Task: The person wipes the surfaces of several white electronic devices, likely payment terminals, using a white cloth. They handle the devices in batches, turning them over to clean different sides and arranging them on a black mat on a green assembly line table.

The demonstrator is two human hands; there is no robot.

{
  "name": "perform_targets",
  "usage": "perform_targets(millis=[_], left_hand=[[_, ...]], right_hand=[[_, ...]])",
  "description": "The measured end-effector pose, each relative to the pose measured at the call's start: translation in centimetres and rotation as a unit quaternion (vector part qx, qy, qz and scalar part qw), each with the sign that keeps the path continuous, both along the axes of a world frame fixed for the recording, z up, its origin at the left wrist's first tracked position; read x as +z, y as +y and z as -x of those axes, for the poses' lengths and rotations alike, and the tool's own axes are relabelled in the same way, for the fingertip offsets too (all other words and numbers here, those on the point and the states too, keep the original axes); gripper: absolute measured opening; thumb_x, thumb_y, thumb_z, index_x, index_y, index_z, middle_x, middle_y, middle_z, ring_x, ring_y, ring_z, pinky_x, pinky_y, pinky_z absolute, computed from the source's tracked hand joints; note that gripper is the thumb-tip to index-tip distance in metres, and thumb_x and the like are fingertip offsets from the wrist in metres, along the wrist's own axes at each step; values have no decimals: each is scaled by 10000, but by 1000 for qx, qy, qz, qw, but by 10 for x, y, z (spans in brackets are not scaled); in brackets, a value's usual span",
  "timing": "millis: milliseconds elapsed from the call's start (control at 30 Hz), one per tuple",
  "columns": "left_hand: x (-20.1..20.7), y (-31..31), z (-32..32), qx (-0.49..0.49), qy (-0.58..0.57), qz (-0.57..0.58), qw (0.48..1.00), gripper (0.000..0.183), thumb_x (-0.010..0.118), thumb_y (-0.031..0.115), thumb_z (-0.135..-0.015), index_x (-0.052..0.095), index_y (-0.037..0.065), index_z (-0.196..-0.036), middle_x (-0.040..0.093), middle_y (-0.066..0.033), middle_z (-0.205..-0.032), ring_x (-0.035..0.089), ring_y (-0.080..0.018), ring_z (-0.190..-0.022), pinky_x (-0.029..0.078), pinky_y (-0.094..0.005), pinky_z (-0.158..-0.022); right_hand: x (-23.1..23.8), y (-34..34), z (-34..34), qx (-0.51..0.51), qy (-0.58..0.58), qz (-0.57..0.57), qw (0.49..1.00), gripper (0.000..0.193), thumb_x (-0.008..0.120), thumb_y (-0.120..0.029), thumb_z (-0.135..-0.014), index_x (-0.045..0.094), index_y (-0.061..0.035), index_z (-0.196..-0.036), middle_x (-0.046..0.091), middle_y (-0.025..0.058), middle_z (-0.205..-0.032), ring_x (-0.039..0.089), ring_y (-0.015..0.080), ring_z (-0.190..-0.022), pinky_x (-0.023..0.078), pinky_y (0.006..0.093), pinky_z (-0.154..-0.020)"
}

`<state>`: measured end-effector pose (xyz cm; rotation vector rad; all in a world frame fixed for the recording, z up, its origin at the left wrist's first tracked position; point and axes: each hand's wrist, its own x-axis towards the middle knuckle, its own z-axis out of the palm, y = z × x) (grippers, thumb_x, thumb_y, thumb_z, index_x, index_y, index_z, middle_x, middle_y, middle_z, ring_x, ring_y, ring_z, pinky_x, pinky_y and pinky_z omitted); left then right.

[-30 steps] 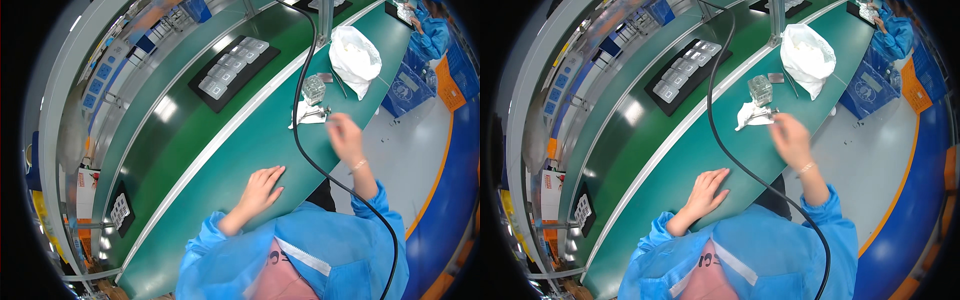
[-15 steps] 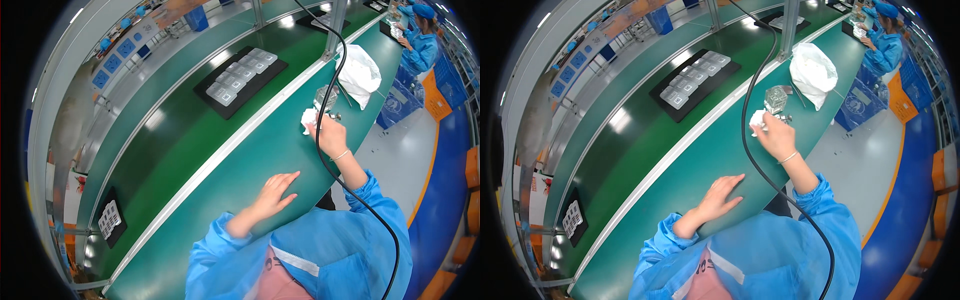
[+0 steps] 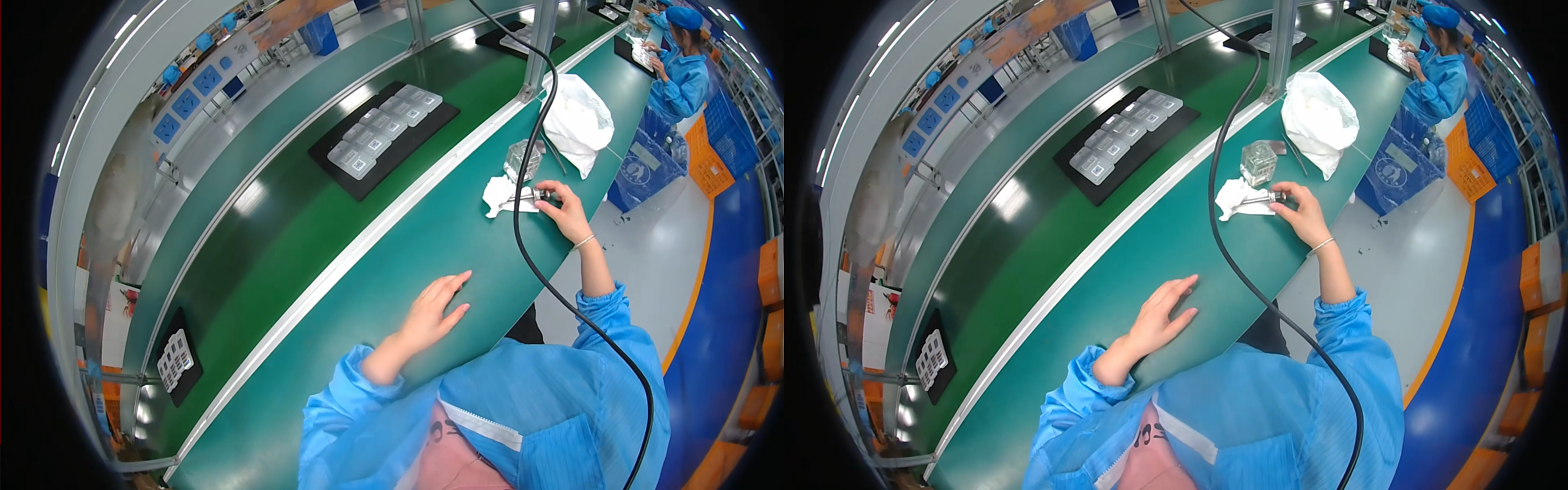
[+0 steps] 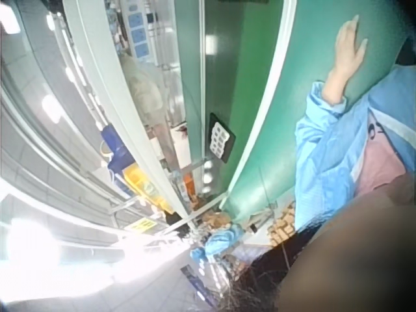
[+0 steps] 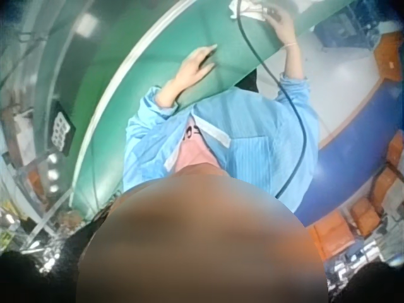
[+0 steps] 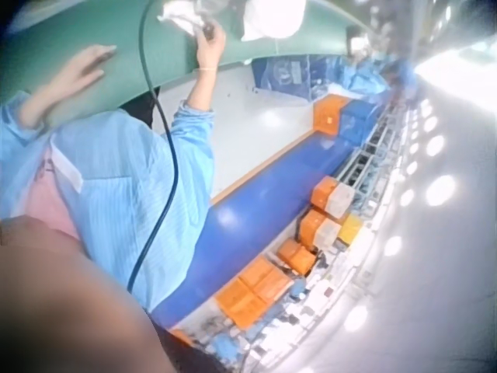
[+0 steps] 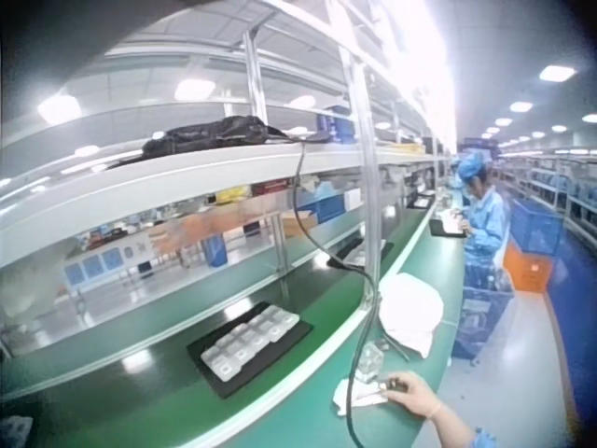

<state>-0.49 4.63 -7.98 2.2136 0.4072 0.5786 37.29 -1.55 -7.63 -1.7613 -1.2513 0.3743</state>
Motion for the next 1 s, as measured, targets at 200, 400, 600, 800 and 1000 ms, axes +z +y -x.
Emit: perform_targets(millis=[200,400,600,800,1000], left_hand=[[-4,1,-6,-2,-6,-49,999,617,715,117,-925,492,85,-1500,606,-144,-1315,644,-284,-1140,515,-400,-991],[-5,1,-10,-8,-2,-8,1000,608,712,147,-931,500,103,-1499,598,-153,-1344,606,-324,-1203,489,-423,-1031],[-7,1,-11,-6,3,-35,999,628,725,126,-923,488,98,-1504,596,-143,-1331,637,-291,-1142,508,-406,-996],[-7,2,-14,-9,4,-38,999,633,723,128,-925,482,97,-1510,596,-144,-1329,634,-295,-1141,505,-409,-999],[-9,3,-21,-7,10,-40,999,624,715,138,-931,484,97,-1509,599,-149,-1325,627,-300,-1151,500,-412,-1004]], right_hand=[[5,-11,-15,44,54,-26,997,443,784,-176,-902,668,-57,-1313,687,72,-1278,618,186,-1176,486,343,-1013],[-5,-22,1,26,-15,-40,999,431,839,-161,-829,679,-57,-1216,684,63,-1128,644,185,-1096,503,321,-924],[-11,-34,56,-39,-130,-84,987,354,852,-218,-815,684,-62,-1085,677,75,-962,666,243,-896,516,354,-814],[-27,-28,77,-152,-292,-83,941,435,869,-294,-779,660,-84,-1098,695,81,-986,666,304,-878,516,418,-783],[-12,-26,61,-176,-121,-112,971,411,852,-192,-785,637,-43,-1102,692,107,-934,690,280,-842,555,389,-786]])
